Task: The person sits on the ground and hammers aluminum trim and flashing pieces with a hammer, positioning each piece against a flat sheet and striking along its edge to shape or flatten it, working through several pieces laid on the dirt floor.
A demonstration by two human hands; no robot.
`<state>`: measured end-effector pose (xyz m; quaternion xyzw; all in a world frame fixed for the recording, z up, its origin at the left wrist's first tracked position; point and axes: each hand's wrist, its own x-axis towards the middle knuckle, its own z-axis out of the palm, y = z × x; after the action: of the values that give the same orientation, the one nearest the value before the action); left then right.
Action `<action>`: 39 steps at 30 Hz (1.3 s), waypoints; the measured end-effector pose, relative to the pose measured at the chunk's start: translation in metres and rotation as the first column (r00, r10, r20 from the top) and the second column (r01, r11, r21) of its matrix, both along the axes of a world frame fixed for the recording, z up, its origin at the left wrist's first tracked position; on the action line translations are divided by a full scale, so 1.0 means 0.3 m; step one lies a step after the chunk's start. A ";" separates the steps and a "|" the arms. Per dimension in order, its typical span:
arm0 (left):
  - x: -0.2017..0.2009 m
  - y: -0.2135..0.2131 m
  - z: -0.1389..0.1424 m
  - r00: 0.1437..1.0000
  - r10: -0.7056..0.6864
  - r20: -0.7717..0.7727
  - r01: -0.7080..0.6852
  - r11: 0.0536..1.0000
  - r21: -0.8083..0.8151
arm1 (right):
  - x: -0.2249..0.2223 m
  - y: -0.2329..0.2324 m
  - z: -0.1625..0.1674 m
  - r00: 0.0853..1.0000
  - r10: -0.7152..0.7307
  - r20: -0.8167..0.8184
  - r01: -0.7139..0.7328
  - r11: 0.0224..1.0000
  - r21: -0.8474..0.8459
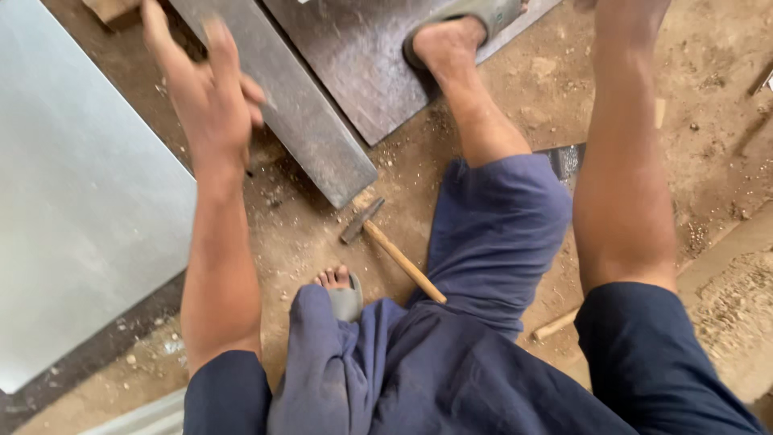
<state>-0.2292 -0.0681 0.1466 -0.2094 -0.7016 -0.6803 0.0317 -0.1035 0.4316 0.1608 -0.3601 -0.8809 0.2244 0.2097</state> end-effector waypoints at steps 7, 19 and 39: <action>0.530 -0.331 -0.370 0.675 0.350 0.650 -0.371 0.922 -0.111 | 0.298 -0.460 -0.273 0.919 0.380 -0.103 -0.353 0.676 -0.647; 0.710 -0.803 -0.668 0.391 0.454 0.801 -0.865 0.479 0.151 | 0.444 -1.443 -0.477 0.290 0.923 -0.255 -0.508 -0.077 -0.858; 0.344 -0.801 -0.622 0.996 -0.086 0.004 0.018 0.167 -0.986 | 0.446 -1.330 -0.540 0.471 0.882 0.015 -0.327 0.191 -0.926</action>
<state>-0.1259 -0.3082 -0.0400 -0.2224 -0.9661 -0.0625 -0.1157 0.0304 0.0324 -0.0012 -0.0495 -0.7362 0.5621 -0.3736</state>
